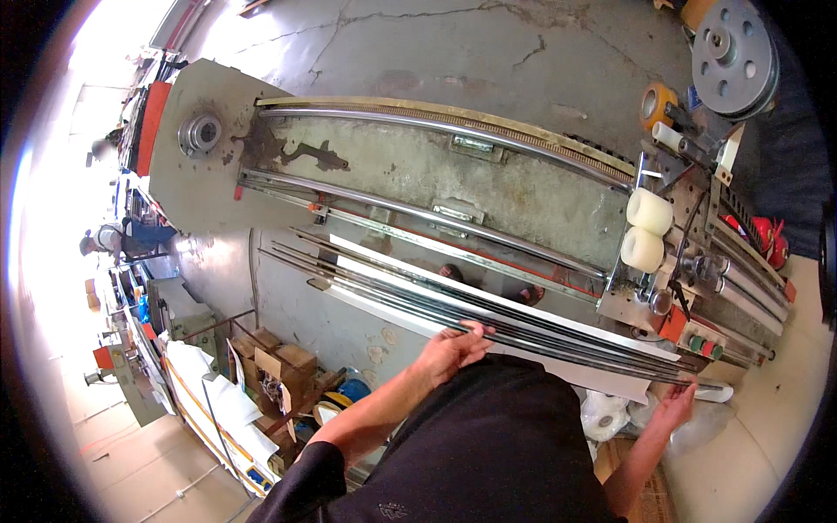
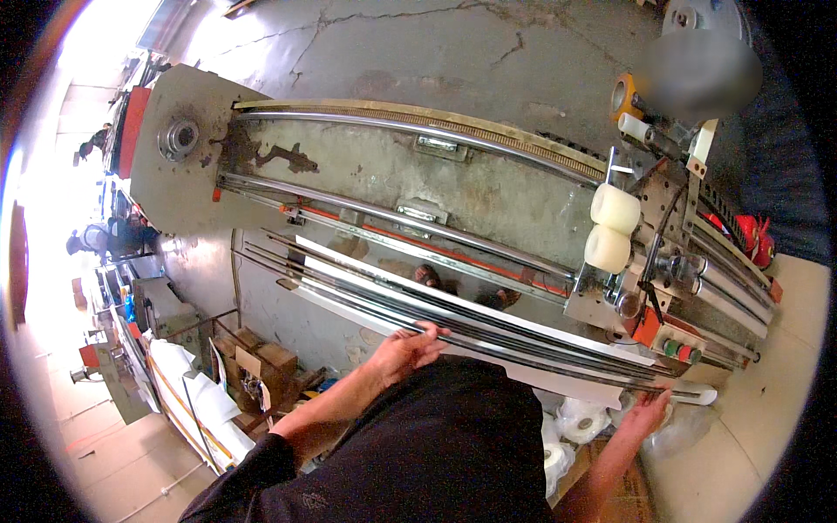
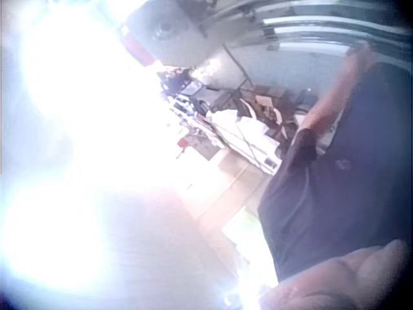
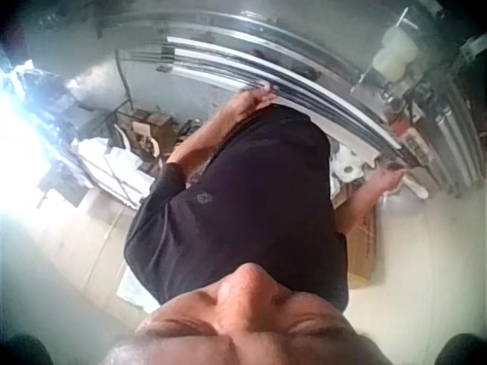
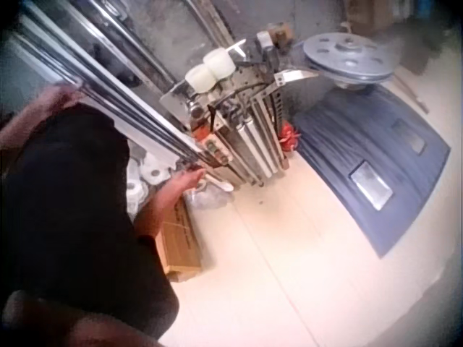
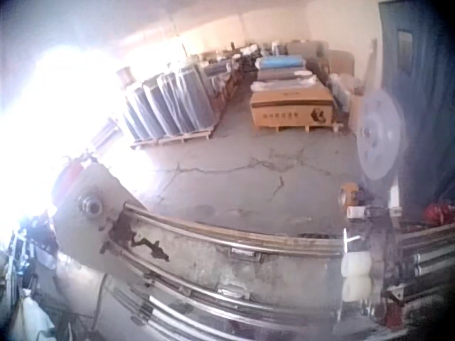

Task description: The person feeds a metal rod through rollers on an industrial fabrication machine and applies pieces of tape to cylindrical components mounted on the rod. They then move the rod along the machine's tracks while monitoring the assembly.

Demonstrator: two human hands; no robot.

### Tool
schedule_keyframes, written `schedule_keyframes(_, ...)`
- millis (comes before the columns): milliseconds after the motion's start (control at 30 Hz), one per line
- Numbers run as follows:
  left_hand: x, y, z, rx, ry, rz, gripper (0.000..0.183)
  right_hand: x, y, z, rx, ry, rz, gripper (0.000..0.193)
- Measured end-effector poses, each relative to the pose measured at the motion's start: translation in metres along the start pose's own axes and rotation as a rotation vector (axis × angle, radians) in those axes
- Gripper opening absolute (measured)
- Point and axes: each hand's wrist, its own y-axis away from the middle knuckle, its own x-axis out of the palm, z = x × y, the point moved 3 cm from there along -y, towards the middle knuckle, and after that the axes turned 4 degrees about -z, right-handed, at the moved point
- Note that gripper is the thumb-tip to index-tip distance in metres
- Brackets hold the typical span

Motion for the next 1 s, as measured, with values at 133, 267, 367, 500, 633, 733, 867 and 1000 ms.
schedule_keyframes(133, -0.026, -0.031, 0.035, -0.112, -0.063, -0.038, 0.025, -0.055, -0.036, -0.041, 0.026, 0.127, 0.015, 0.029)
schedule_keyframes(267, -0.042, -0.06, 0.05, -0.109, -0.06, -0.218, 0.028, -0.074, -0.04, -0.084, 0.187, 0.127, -0.092, 0.023)
schedule_keyframes(367, -0.051, -0.068, 0.059, -0.121, -0.113, -0.327, 0.026, -0.076, -0.031, -0.104, 0.169, 0.145, -0.119, 0.022)
schedule_keyframes(500, -0.058, -0.07, 0.059, -0.112, -0.137, -0.369, 0.025, -0.079, -0.033, -0.119, 0.189, 0.176, -0.113, 0.028)
schedule_keyframes(633, -0.064, -0.062, 0.047, -0.087, -0.351, -0.32, 0.024, -0.088, -0.043, -0.113, 0.158, 0.716, 0.026, 0.025)
schedule_keyframes(733, -0.09, -0.047, 0.026, -0.015, -0.326, -0.345, 0.023, -0.083, -0.02, -0.104, -0.195, 1.091, 0.142, 0.023)
schedule_keyframes(867, -0.186, -0.042, -0.049, 0.259, -0.359, -0.601, 0.014, -0.029, 0.061, -0.114, -0.305, 1.068, 0.318, 0.021)
schedule_keyframes(1000, -0.311, -0.061, -0.198, 0.691, -0.251, -0.802, 0.059, 0.091, 0.167, -0.151, -0.182, 1.06, 0.651, 0.022)
